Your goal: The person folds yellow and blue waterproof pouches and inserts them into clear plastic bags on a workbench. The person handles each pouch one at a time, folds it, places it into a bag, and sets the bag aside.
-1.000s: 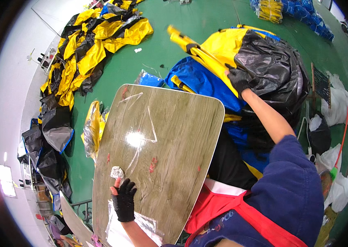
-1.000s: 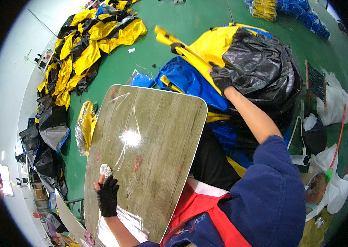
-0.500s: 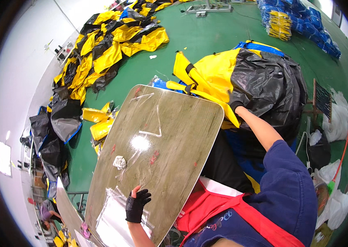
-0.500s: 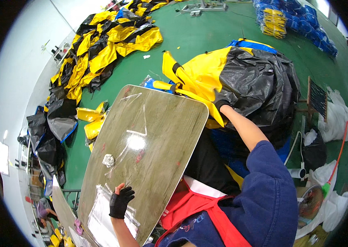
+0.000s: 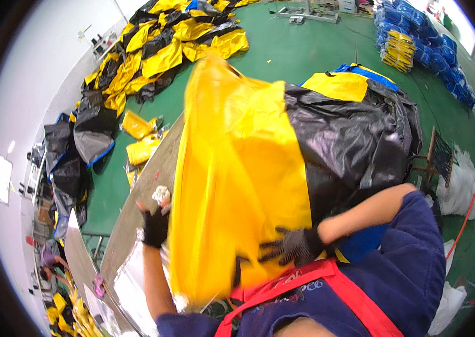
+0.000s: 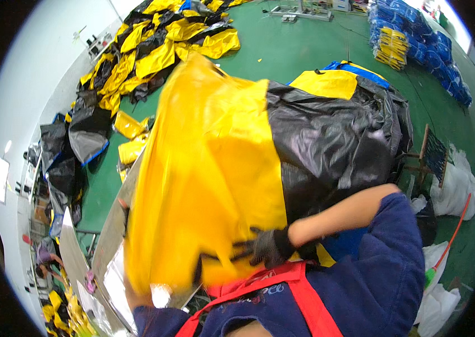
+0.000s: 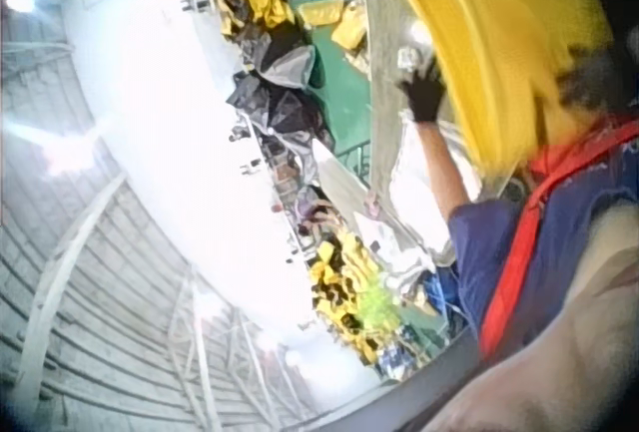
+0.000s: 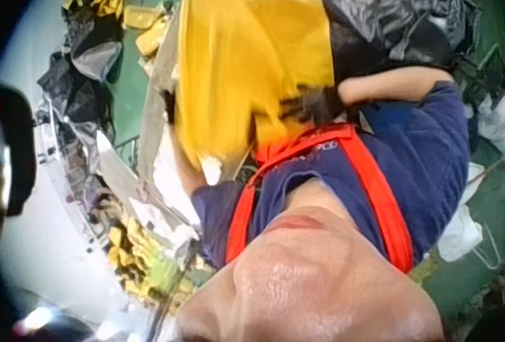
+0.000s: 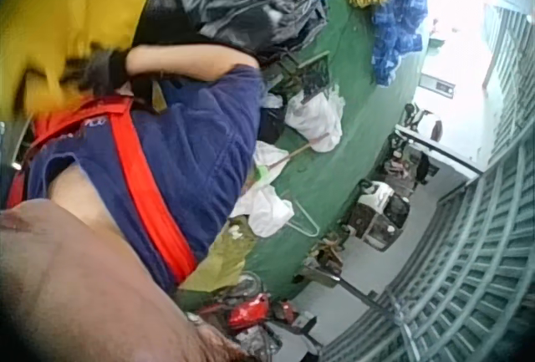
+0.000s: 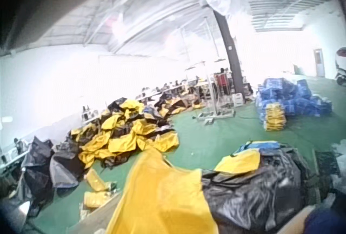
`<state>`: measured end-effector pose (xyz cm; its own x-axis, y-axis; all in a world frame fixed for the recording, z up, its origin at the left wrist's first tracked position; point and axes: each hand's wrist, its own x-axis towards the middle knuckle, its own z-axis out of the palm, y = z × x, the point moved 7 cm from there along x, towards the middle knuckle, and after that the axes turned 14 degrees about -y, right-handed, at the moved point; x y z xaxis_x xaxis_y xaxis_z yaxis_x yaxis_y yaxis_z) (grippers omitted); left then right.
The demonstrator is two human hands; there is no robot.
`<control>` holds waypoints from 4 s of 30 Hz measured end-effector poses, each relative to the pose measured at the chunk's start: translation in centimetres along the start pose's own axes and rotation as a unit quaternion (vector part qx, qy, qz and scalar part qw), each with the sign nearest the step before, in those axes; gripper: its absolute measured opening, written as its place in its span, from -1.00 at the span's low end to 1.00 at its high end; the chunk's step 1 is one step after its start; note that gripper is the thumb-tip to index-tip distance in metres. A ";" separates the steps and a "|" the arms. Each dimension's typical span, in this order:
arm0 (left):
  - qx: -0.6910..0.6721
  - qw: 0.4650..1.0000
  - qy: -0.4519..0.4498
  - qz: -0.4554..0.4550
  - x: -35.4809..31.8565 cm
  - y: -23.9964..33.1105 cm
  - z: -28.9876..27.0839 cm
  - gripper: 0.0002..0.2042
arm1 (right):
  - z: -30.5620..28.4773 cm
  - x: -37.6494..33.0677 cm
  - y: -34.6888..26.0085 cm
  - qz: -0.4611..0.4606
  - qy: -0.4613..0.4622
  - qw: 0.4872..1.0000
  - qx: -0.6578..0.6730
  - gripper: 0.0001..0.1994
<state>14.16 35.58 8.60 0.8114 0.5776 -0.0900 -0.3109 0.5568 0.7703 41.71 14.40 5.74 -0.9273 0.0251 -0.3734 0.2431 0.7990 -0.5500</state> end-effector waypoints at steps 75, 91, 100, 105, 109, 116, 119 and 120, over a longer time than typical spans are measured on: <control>0.779 0.462 0.291 -0.307 -19.2 -12.6 -0.2 -0.18 | -9.0 -7.8 12.6 0.251 0.273 0.929 -0.009 -0.16; 0.878 0.472 -0.072 -0.012 4.7 -16.9 9.1 -0.41 | -19.8 6.1 12.9 0.261 0.041 0.964 0.013 -0.55; 0.452 0.820 0.284 -0.209 -30.2 -15.3 -1.8 -0.39 | -11.9 3.7 25.7 0.288 0.067 0.918 0.266 -0.62; 0.207 0.852 0.419 0.237 -38.8 -17.0 -0.2 -0.33 | -12.0 4.1 25.6 0.298 0.059 0.923 0.237 -0.63; 0.390 0.604 0.674 -0.169 -35.4 -17.3 -0.4 -0.68 | -12.5 4.3 24.9 0.292 0.076 0.922 0.242 -0.61; 0.768 0.406 0.495 -0.030 -14.2 -6.0 8.7 -0.33 | -13.0 5.0 24.7 0.319 0.028 0.940 0.116 -0.53; 0.797 0.475 0.311 -0.205 -3.8 -11.0 2.5 -0.29 | -14.0 4.1 22.9 0.418 -0.038 0.907 -0.019 -0.50; 0.794 0.464 0.332 -0.211 -4.2 -12.2 1.5 -0.27 | -17.6 2.2 18.2 0.382 -0.002 0.919 -0.096 -0.43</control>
<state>15.26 25.44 0.58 0.1394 0.9672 -0.2125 0.9902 -0.1334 0.0424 39.08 39.54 8.06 -0.5062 0.6216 -0.5979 0.7677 0.6406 0.0159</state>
